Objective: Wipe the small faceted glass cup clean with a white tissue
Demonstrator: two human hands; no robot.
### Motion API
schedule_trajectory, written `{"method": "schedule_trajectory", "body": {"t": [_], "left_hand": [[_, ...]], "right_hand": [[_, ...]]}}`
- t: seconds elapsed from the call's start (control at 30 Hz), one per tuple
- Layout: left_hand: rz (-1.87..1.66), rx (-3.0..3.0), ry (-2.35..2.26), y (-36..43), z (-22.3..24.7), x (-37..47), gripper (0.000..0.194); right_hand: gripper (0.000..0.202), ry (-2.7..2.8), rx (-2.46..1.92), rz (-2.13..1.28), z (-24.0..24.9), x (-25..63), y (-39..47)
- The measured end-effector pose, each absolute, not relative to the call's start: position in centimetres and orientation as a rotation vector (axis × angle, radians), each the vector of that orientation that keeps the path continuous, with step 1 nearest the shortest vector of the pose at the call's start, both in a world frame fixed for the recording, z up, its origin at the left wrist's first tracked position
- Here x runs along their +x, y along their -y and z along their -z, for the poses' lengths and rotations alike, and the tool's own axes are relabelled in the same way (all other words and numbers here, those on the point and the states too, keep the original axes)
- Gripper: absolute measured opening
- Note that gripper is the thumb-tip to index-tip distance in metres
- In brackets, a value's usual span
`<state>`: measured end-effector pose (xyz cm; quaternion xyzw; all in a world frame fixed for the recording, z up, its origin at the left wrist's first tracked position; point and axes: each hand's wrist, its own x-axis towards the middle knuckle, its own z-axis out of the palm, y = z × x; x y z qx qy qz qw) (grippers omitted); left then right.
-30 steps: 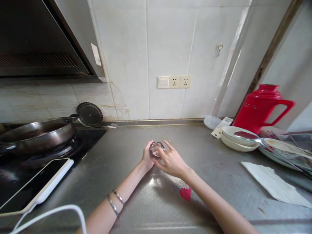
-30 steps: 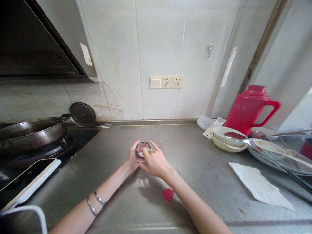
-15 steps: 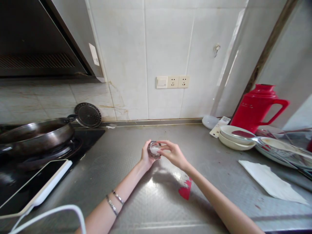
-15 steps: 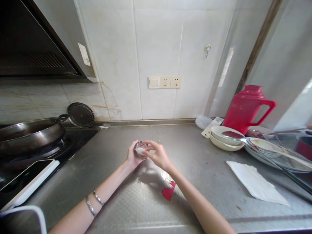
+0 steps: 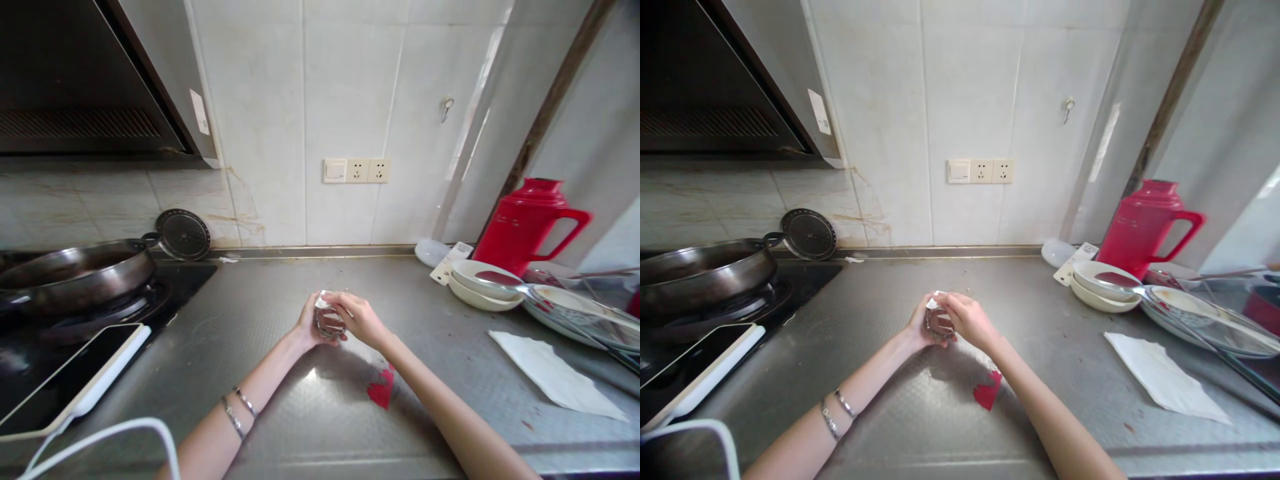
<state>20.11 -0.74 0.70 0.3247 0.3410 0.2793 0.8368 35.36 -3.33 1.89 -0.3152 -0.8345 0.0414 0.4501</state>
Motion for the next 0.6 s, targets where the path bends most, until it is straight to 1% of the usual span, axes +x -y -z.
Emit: {"method": "schedule_trajectory", "body": {"t": [0.1, 0.27, 0.37, 0.6], "left_hand": [[-0.586, 0.692, -0.734, 0.9, -0.9, 20.1, 0.066], [-0.686, 0.633, -0.656, 0.9, -1.5, 19.7, 0.065], [-0.769, 0.581, -0.623, 0.6, -1.7, 19.4, 0.064], [-0.962, 0.502, -0.67, 0.8, -2.0, 19.5, 0.056]], "right_hand": [[0.032, 2.1, -0.717, -0.048, -1.8, 35.6, 3.2], [0.036, 2.124, -0.691, 0.061, -2.3, 36.3, 3.1], [0.036, 2.145, -0.687, 0.107, -2.6, 36.3, 3.3], [0.032, 2.135, -0.685, 0.243, -2.3, 35.8, 3.5]]}}
